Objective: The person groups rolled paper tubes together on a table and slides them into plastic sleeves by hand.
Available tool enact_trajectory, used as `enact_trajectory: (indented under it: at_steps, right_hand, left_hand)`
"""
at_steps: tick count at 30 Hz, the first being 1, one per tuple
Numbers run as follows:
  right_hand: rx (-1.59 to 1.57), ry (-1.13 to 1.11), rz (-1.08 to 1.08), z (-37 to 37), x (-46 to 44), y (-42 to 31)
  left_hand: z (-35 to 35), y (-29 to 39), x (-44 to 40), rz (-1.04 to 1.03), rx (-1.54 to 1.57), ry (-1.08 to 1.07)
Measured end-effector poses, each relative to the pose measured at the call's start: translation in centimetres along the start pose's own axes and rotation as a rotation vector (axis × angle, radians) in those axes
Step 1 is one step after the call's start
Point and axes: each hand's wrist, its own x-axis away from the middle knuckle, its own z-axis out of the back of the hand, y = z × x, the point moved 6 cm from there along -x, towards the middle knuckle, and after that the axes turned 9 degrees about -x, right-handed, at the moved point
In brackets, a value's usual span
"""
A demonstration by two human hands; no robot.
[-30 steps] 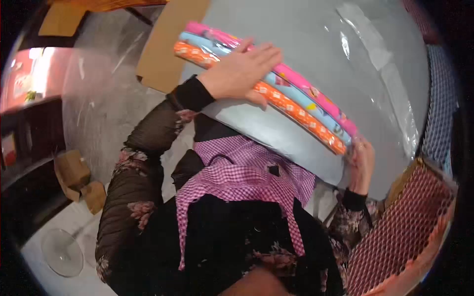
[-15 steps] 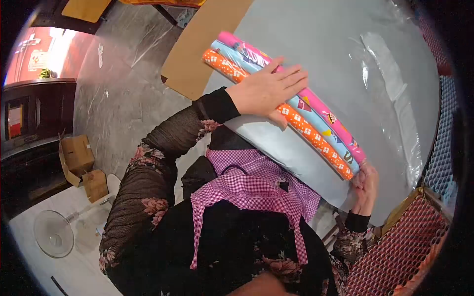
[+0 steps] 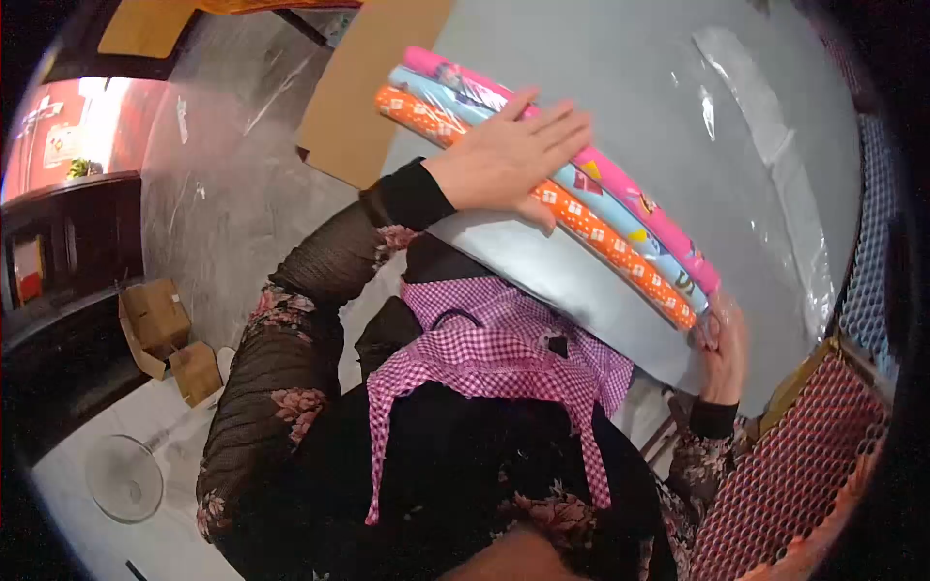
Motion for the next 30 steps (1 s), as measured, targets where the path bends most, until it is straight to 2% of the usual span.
enact_trajectory:
  at_steps: [3,7,8,12,14,16,20,25,30]
  right_hand:
    - [0.055,0.061,-0.042,0.4,-0.6,-0.3]
    - [-0.072,0.033,-0.03,-0.3,-0.8,-0.3]
    - [-0.212,0.1,-0.047,-0.4,-0.4,0.0]
    - [-0.304,0.145,-0.1,0.0,-0.2,0.9]
    - [-0.128,0.283,0.021,-1.8,1.8,-0.5]
    - [0.027,0.01,0.061,0.4,0.0,-0.1]
    - [0.132,0.126,0.02,2.2,0.7,0.3]
    - [0.313,0.1,0.084,1.4,1.3,0.7]
    - [0.359,0.107,0.046,3.0,0.6,0.9]
  left_hand:
    - [-0.5,0.1,0.0,-0.01,-0.013,-0.004]
    - [-0.4,0.2,0.0,-0.003,-0.027,0.009]
    - [-0.4,0.1,0.0,-0.002,-0.027,0.004]
    - [-0.5,0.1,-0.1,0.005,-0.014,-0.007]
    - [-0.5,0.3,-0.1,0.0,-0.019,-0.003]
    - [-0.8,0.4,-0.3,-0.017,-0.012,0.011]
    - [-1.0,0.3,-0.6,-0.002,-0.057,0.034]
    - [-0.7,0.3,-0.6,0.017,-0.061,0.01]
    - [-0.8,0.3,-0.5,0.009,-0.054,0.034]
